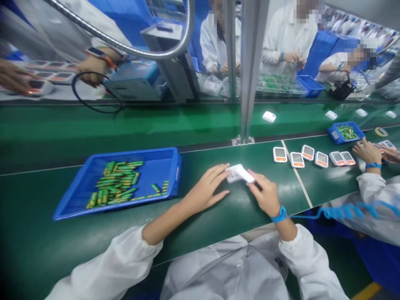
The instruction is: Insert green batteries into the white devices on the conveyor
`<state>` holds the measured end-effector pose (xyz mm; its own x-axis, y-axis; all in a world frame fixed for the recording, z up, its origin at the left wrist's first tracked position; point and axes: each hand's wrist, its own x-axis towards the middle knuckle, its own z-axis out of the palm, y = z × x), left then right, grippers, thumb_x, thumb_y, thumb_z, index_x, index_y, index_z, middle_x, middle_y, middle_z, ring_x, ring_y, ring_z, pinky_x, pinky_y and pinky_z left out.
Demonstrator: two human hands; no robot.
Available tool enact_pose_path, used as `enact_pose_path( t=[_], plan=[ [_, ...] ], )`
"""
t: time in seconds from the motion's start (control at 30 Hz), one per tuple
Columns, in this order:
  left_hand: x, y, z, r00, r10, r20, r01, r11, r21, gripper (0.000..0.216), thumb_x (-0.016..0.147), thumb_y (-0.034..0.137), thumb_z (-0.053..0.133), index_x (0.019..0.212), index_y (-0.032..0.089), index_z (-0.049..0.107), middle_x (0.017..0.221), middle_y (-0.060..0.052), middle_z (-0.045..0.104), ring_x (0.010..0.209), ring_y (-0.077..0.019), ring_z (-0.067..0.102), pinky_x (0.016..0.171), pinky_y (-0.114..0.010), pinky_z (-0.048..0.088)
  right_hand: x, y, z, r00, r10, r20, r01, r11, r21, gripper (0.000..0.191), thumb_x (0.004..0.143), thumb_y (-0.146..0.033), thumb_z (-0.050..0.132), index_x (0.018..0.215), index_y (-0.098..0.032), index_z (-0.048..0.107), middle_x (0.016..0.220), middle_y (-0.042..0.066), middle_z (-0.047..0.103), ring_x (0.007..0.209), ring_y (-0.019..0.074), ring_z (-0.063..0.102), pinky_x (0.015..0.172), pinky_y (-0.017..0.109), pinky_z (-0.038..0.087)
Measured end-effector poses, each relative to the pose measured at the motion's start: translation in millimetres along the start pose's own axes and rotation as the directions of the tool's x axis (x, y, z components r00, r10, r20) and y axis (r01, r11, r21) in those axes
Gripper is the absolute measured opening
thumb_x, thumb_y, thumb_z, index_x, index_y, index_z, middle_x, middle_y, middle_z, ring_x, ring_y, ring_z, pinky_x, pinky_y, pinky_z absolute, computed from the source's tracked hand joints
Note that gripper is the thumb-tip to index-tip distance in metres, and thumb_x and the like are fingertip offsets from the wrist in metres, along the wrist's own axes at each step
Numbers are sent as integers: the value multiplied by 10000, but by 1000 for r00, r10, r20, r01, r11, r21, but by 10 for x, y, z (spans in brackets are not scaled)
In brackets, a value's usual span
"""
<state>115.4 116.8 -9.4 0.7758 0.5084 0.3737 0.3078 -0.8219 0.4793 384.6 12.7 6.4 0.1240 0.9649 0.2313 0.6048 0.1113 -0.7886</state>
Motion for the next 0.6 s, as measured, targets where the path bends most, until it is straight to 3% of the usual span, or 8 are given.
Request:
enact_pose_path(
  t=[0.1,0.27,0.4,0.53,0.6],
  plan=[
    [237,-94,123,994,-57,90,54,998,29,622,1061,308,707,1651,234,522,1779,-188,402,1665,-407,356,1326,-667,394,298,373,-170,990,-119,-78,91,952,-292,411,1070,-265,576,1426,-256,782,1459,110,777,1461,324,670,1244,572,528],
    [335,-186,231,984,-52,168,42,997,66,437,1078,228,634,1513,241,672,1681,-165,549,1539,-353,538,1260,-607,471,665,749,-276,981,-169,97,194,821,-537,434,1067,-209,573,1464,-234,748,1587,120,690,1623,384,483,1328,736,310],
    [34,-183,107,989,-58,134,49,997,67,436,1082,238,625,1513,264,677,1661,-163,574,1507,-346,572,1226,-585,502,597,866,-349,988,-152,38,143,769,-623,463,1101,-329,602,1539,-211,690,1655,165,620,1627,415,462,1329,775,250],
    [-357,-176,-22,990,-103,91,96,993,75,429,1091,227,599,1514,269,663,1672,-145,570,1504,-329,575,1212,-549,521,511,982,-490,986,-133,-102,31,745,-667,412,1123,-370,564,1465,-233,748,1564,155,702,1615,436,462,1301,838,191],
    [-470,-171,-40,990,-118,73,113,991,66,423,1092,221,589,1506,269,665,1677,-145,564,1503,-328,575,1208,-548,526,652,1029,-548,980,-137,-142,11,757,-653,397,1118,-400,574,1412,-232,781,1521,154,732,1605,440,470,1296,828,212]
  ],
)
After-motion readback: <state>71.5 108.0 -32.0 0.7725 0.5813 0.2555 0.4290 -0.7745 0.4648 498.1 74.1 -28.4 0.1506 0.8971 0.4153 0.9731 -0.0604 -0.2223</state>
